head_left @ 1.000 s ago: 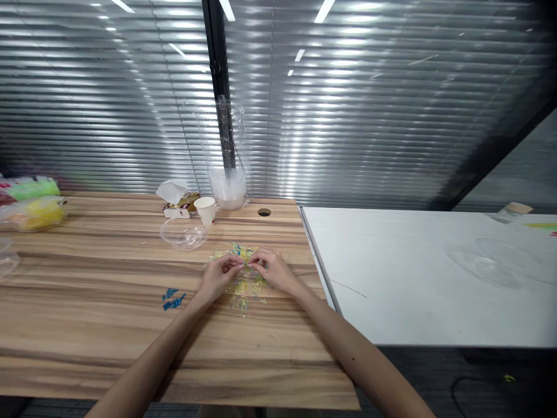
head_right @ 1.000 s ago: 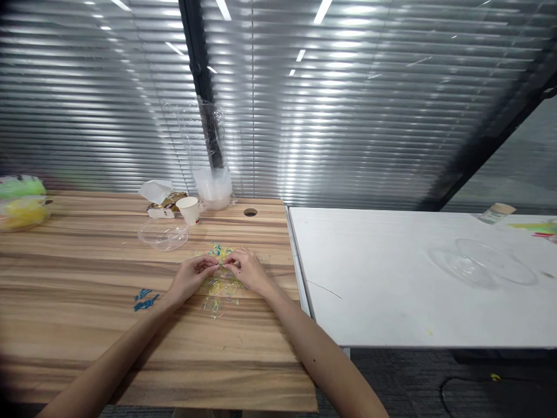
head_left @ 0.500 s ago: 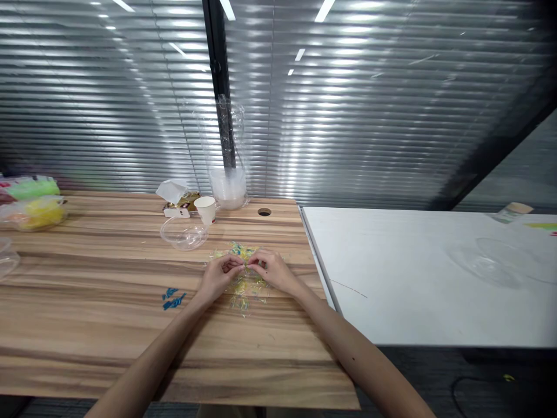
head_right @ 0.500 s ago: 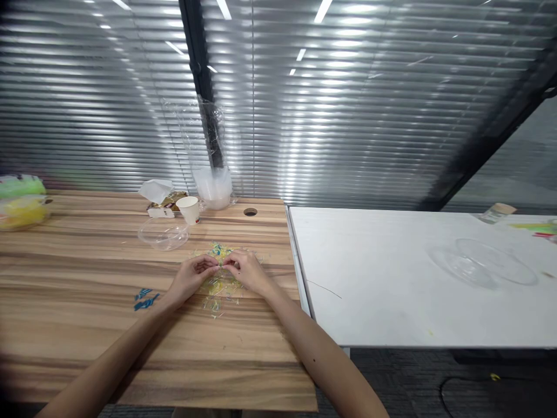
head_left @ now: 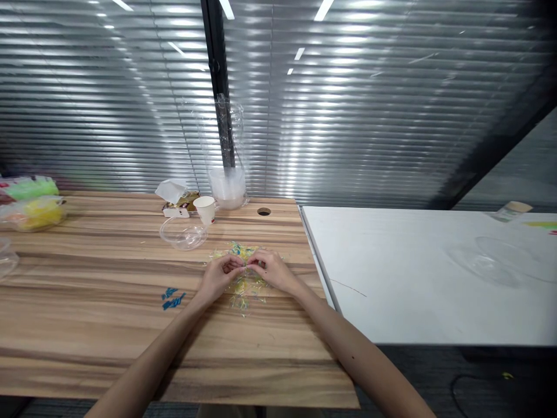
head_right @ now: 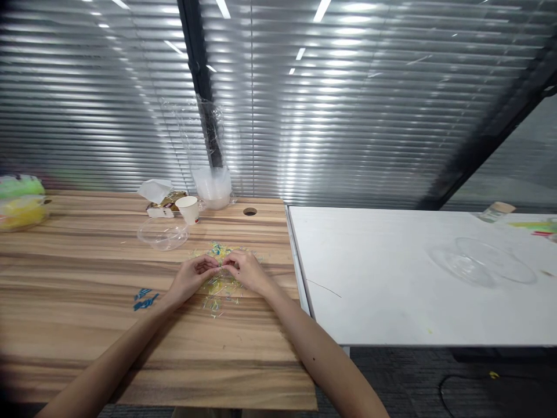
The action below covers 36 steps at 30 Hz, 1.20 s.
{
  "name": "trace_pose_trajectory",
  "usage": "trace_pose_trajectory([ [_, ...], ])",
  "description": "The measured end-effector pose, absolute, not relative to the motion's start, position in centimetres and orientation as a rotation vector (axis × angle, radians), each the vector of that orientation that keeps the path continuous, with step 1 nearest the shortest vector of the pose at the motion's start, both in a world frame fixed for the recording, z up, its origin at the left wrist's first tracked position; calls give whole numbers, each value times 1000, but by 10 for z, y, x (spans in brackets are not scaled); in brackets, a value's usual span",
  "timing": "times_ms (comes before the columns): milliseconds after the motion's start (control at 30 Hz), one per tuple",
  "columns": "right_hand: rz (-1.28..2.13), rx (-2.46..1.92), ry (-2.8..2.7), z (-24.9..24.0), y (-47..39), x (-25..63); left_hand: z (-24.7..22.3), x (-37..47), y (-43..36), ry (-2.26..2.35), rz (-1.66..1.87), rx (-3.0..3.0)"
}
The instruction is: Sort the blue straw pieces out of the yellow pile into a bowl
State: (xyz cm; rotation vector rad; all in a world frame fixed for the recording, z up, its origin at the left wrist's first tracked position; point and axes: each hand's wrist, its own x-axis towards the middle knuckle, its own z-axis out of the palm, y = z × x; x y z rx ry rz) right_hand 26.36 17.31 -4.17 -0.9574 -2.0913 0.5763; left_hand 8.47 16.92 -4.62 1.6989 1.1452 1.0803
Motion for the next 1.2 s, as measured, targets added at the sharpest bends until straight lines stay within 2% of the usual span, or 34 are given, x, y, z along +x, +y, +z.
trace_pose_trajectory([
  [1200,695,-946,-2062,-37,170,265,-48,84,171,1108,1030,1699],
])
